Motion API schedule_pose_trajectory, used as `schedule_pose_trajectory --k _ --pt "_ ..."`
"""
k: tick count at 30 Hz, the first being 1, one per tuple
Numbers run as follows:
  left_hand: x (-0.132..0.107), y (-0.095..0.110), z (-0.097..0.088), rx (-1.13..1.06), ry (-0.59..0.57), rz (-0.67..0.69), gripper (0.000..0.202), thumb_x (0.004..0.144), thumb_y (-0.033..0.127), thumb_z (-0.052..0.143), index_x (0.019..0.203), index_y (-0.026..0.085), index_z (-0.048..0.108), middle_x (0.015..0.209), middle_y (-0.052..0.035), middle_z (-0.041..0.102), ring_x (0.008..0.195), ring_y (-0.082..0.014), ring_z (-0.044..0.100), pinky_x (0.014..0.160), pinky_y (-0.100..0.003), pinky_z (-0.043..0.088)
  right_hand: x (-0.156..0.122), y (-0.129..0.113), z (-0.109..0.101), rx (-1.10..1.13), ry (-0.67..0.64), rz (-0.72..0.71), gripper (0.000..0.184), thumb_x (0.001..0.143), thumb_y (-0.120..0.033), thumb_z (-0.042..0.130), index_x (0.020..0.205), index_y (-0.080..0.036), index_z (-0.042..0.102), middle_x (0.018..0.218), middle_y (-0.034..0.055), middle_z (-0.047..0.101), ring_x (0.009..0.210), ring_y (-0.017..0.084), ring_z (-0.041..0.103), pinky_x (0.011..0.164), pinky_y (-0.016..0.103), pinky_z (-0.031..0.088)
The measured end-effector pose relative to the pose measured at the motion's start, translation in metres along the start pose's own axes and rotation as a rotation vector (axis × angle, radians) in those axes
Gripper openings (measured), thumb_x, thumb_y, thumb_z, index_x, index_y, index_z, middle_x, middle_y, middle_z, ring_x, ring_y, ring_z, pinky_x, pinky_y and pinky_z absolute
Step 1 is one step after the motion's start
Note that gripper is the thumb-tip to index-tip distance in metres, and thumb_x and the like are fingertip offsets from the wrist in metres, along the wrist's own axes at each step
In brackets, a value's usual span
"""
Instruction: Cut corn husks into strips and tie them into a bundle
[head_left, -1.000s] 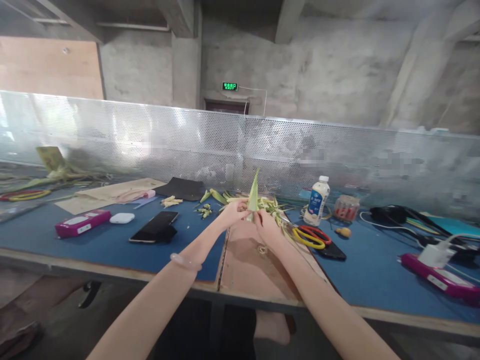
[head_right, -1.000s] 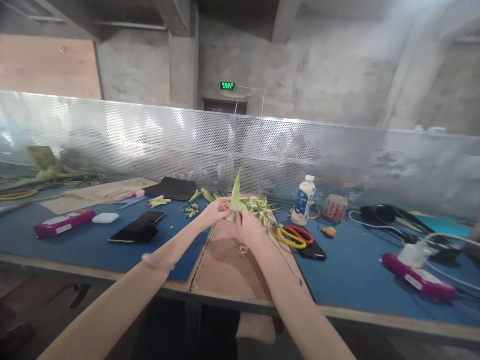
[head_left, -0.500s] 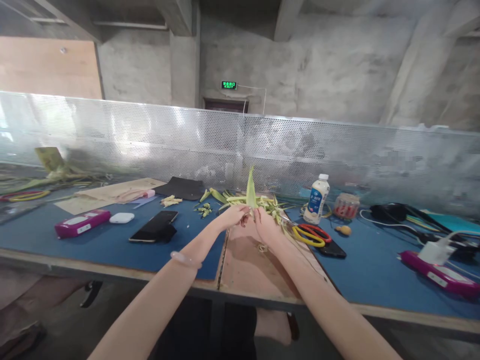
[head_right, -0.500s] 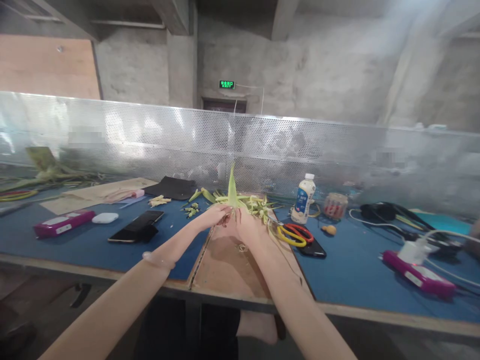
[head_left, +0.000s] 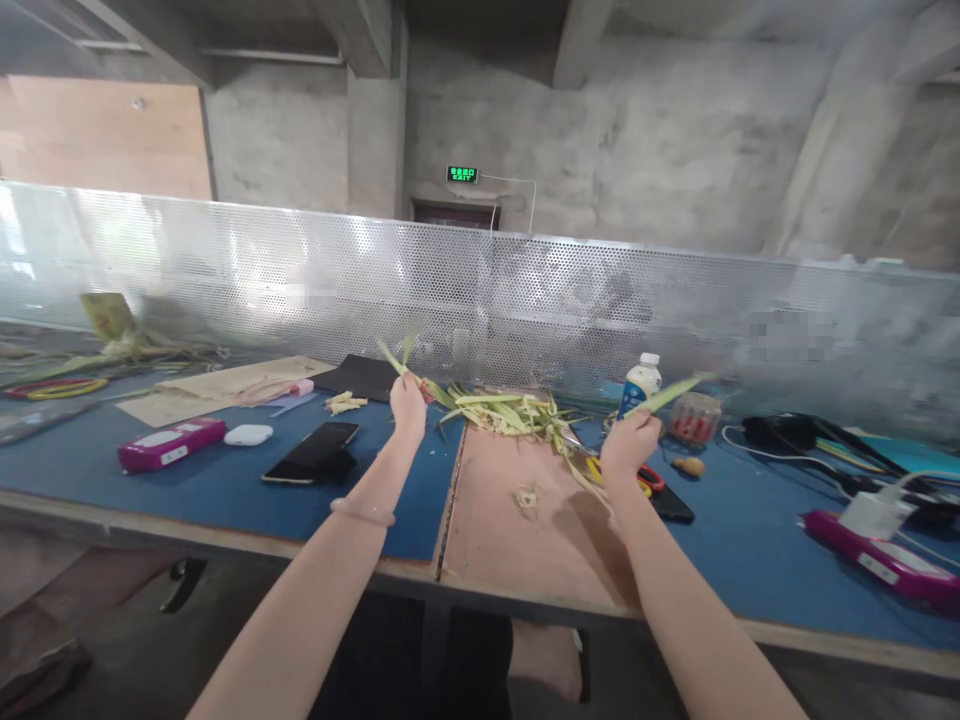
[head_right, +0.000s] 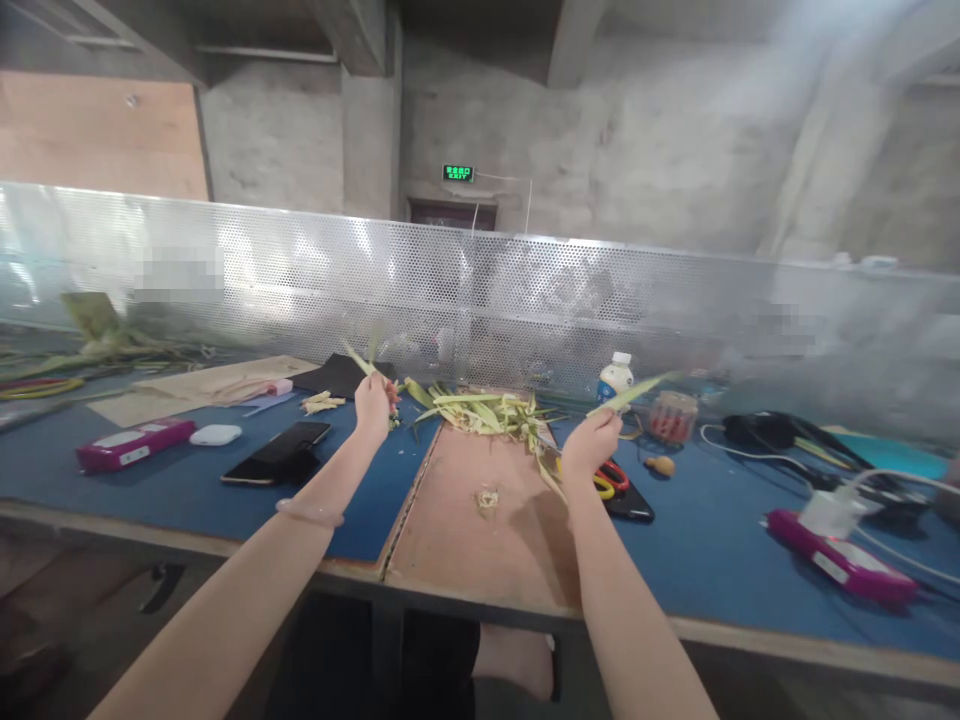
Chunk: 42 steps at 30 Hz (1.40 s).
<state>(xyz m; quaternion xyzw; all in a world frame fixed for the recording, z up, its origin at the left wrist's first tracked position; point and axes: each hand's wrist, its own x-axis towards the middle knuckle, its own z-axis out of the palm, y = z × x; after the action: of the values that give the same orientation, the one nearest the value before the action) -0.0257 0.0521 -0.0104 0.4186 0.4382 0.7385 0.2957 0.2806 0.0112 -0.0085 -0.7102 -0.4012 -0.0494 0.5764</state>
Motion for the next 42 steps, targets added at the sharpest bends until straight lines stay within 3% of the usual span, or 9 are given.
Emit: schedule_pose_trajectory --k 2,5,8,11,17,20,28,34,42 --pt "0.001 0.001 -0.003 -0.007 0.007 -0.100 0.033 0.088 0.033 0.052 0.116 0.015 0.053 0.111 -0.0087 0.057 0.092 -0.0191 0.059 0.077 -0.039 0.052 -0.001 -0.001 0.000 0.034 -0.003 0.014 0.054 0.092 -0.028 0.000 0.114 -0.006 0.045 0.112 0.0291 0.053 0.102 0.032 0.050 0.081 0.038 0.035" --pt "-0.005 0.000 0.000 0.004 -0.098 -0.211 0.033 0.088 0.033 0.052 0.116 0.015 0.053 0.112 -0.0089 0.057 0.093 -0.0194 0.059 0.078 -0.039 0.052 -0.013 -0.003 0.006 0.116 -0.125 -0.081 0.045 0.093 -0.037 0.011 0.098 -0.014 0.050 0.096 0.0189 0.060 0.089 0.027 0.053 0.077 0.033 0.037" --pt "-0.017 -0.003 0.009 0.023 -0.318 -0.258 0.032 0.088 0.034 0.053 0.114 0.014 0.054 0.111 -0.0086 0.058 0.092 -0.0191 0.059 0.078 -0.039 0.052 -0.030 -0.009 0.016 0.216 -0.338 -0.210 0.035 0.091 -0.044 0.024 0.079 -0.021 0.048 0.076 0.0068 0.058 0.073 0.021 0.051 0.069 0.029 0.038" --pt "-0.032 -0.004 0.016 0.060 -0.582 -0.265 0.030 0.088 0.033 0.053 0.111 0.014 0.055 0.107 -0.0079 0.059 0.089 -0.0179 0.060 0.075 -0.037 0.052 -0.047 -0.016 0.023 0.318 -0.556 -0.274 0.031 0.087 -0.044 0.035 0.068 -0.022 0.042 0.066 0.0014 0.050 0.067 0.018 0.047 0.065 0.027 0.037" --pt "-0.050 -0.002 0.018 0.088 -0.992 -0.243 0.023 0.087 0.032 0.055 0.098 0.012 0.059 0.090 -0.0038 0.061 0.073 -0.0126 0.059 0.064 -0.029 0.052 -0.078 -0.028 0.024 0.609 -1.094 -0.201 0.035 0.081 -0.057 0.040 0.071 -0.023 0.039 0.053 -0.0064 0.032 0.045 0.012 0.033 0.045 0.024 0.033" --pt "-0.055 0.002 0.016 0.062 -1.113 -0.222 0.020 0.087 0.030 0.056 0.094 0.012 0.059 0.087 -0.0028 0.061 0.071 -0.0117 0.058 0.063 -0.028 0.051 -0.084 -0.029 0.023 0.768 -1.252 -0.126 0.035 0.079 -0.057 0.047 0.075 -0.023 0.040 0.055 -0.0072 0.030 0.046 0.010 0.031 0.045 0.023 0.033" --pt "-0.057 0.006 0.017 -0.004 -1.203 -0.129 0.023 0.088 0.033 0.053 0.098 0.013 0.058 0.094 -0.0044 0.061 0.077 -0.0134 0.059 0.068 -0.031 0.051 -0.080 -0.028 0.021 1.088 -1.344 0.060 0.033 0.079 -0.048 0.055 0.073 -0.022 0.035 0.055 -0.0072 0.029 0.048 0.009 0.030 0.048 0.022 0.030" --pt "-0.060 0.003 0.020 0.040 -1.275 -0.106 0.021 0.086 0.032 0.056 0.094 0.012 0.059 0.089 -0.0033 0.061 0.074 -0.0128 0.058 0.065 -0.029 0.049 -0.086 -0.024 0.025 1.087 -1.508 0.139 0.036 0.070 -0.051 0.068 0.078 -0.023 0.046 0.050 -0.0076 0.032 0.045 0.009 0.028 0.045 0.022 0.026" --pt "-0.061 0.001 0.021 0.118 -1.237 -0.064 0.026 0.087 0.038 0.053 0.088 0.013 0.058 0.080 -0.0009 0.058 0.065 -0.0105 0.054 0.060 -0.026 0.045 -0.087 -0.021 0.028 1.057 -1.475 0.170 0.035 0.070 -0.049 0.070 0.081 -0.021 0.052 0.053 -0.0067 0.040 0.047 0.007 0.033 0.047 0.022 0.028"
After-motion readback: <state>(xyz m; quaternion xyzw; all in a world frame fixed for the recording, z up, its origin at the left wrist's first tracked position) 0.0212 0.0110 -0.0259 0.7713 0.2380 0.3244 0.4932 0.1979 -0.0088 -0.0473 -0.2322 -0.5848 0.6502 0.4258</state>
